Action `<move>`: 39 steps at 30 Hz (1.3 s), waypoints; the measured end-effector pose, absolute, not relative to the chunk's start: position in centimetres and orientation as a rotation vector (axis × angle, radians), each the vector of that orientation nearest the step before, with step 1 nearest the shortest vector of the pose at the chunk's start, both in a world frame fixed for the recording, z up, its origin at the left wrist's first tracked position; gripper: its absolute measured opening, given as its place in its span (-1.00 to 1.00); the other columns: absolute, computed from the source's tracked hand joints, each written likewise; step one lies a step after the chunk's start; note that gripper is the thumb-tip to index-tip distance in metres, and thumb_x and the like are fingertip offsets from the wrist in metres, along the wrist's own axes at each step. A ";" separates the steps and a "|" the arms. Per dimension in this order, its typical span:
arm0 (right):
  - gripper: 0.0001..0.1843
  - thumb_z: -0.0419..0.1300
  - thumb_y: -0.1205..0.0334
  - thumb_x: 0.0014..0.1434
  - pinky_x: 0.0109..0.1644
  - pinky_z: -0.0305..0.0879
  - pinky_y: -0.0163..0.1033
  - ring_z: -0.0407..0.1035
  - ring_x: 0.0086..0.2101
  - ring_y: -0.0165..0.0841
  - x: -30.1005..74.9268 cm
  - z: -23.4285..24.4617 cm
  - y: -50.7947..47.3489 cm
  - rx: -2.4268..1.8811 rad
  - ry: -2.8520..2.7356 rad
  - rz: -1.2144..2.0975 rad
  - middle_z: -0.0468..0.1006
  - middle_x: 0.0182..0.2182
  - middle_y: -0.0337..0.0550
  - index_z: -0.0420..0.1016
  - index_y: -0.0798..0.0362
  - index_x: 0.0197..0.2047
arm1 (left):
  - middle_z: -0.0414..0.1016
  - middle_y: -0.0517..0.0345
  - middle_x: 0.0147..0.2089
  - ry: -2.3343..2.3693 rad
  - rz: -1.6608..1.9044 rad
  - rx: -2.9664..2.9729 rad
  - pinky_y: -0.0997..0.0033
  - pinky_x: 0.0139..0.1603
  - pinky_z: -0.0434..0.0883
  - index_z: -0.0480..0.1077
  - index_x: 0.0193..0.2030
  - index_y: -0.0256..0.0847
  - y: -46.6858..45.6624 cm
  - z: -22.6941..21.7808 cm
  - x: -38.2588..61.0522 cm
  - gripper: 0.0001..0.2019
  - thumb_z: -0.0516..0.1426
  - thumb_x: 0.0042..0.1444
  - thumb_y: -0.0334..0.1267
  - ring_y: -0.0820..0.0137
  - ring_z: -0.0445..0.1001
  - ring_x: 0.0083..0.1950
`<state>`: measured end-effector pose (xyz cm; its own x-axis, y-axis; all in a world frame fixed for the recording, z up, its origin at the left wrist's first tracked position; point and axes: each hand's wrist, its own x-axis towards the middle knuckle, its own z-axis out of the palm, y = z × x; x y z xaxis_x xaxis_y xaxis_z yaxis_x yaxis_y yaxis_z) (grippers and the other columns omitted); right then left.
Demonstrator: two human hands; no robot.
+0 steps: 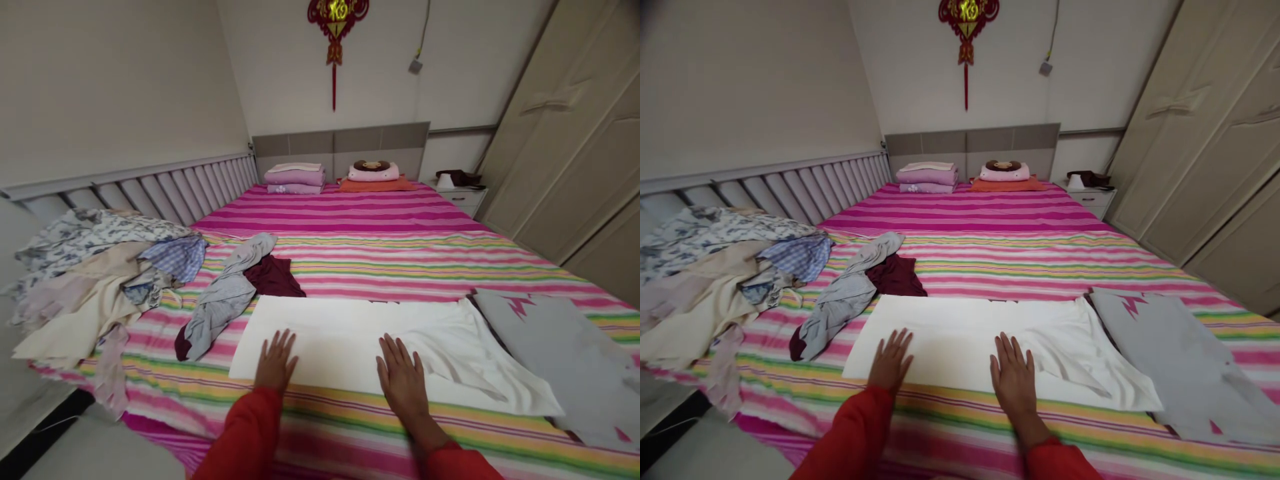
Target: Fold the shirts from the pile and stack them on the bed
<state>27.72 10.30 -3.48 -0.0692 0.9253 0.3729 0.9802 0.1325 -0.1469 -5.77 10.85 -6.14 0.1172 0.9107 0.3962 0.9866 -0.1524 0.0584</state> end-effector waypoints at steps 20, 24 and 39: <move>-0.46 -0.15 0.08 0.36 0.34 -0.12 0.10 0.10 0.30 -0.15 27.8 -3.8 10.4 -1.837 -2.031 -0.185 0.30 0.29 -0.13 0.28 -0.01 0.32 | 0.04 0.14 0.47 -1.847 -0.344 -2.929 -0.09 0.42 -0.06 0.13 0.38 0.05 24.2 -0.4 7.9 -0.44 -0.09 0.27 0.07 0.18 -0.04 0.48; -0.47 -0.14 0.08 0.36 0.34 -0.12 0.09 0.11 0.29 -0.16 27.9 -3.9 10.5 -1.819 -2.035 -0.185 0.30 0.29 -0.15 0.28 -0.05 0.32 | 0.04 0.02 0.47 -1.945 -0.267 -2.826 -0.12 0.42 -0.10 0.11 0.40 -0.06 25.4 -1.1 3.7 -0.40 -0.04 0.26 0.03 0.12 -0.05 0.48; -0.49 -0.10 0.06 0.37 0.35 -0.18 0.22 0.05 0.31 -0.09 26.4 -0.4 11.1 -1.840 -1.972 0.072 0.29 0.29 -0.09 0.31 -0.04 0.29 | -0.02 -0.05 0.48 -2.345 -0.233 -2.037 0.04 0.41 -0.02 0.06 0.42 -0.30 23.8 -3.8 -10.9 -0.36 -0.23 0.27 -0.03 0.19 -0.06 0.49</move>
<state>26.38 11.07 -0.42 -0.0180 0.9602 0.2787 0.9373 0.1132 -0.3296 -10.93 23.83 -3.84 -0.1445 0.9825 0.1176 0.9864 0.1336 0.0955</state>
